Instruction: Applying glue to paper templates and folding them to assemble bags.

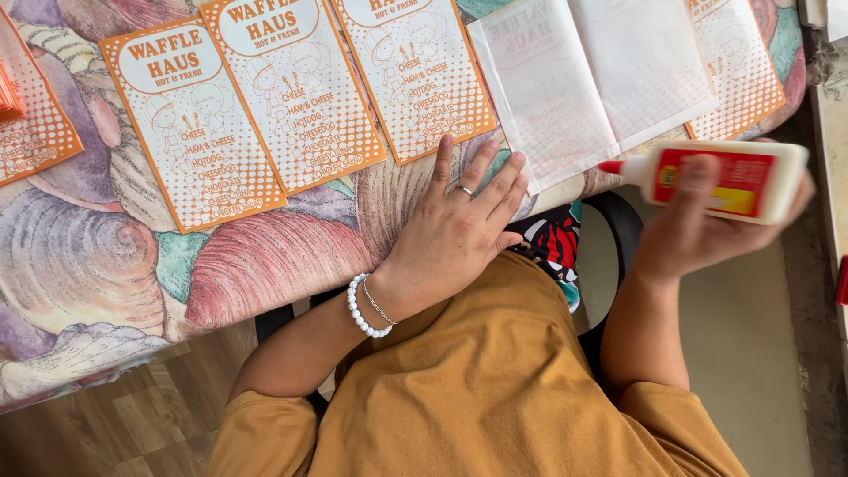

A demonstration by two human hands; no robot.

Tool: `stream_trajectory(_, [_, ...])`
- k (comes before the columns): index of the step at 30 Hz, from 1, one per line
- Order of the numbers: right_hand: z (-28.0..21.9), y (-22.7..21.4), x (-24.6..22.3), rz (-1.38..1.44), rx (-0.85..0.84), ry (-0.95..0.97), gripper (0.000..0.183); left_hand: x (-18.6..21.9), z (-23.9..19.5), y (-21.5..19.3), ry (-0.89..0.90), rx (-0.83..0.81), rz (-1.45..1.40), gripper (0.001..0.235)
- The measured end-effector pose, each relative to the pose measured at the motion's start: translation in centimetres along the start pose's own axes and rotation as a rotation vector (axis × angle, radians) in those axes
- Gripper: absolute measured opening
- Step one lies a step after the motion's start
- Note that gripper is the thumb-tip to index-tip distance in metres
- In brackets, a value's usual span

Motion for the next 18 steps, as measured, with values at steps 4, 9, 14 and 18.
stream_trajectory(4, [-0.7,-6.0,6.7,0.127,0.283,0.093,0.047,0.6,0.7,-0.8,0.006,0.040,0.012,0.062])
stream_trajectory(9, [-1.6,-5.5,7.4,0.133,0.251,0.115,0.060,0.5,2.5,-2.7,0.011,0.084,-0.011,0.045])
stream_trajectory(14, [0.6,-0.8,1.9,0.087,0.076,0.091,0.036,-2.5,7.0,-4.6,-0.041,0.140,-0.107,0.034])
stream_trajectory(18, [0.6,0.2,1.6,0.074,0.056,0.097,0.034,-7.9,13.4,-0.4,-0.150,0.187,-0.099,0.044])
Point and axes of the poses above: each hand's wrist, its own z-axis towards the middle knuckle, its own y-axis out of the palm, x = y × z, the point moved 4 cm from there along z, towards the middle knuckle, and after that the axes turned 3 degrees about x, right-handed, at the moved point
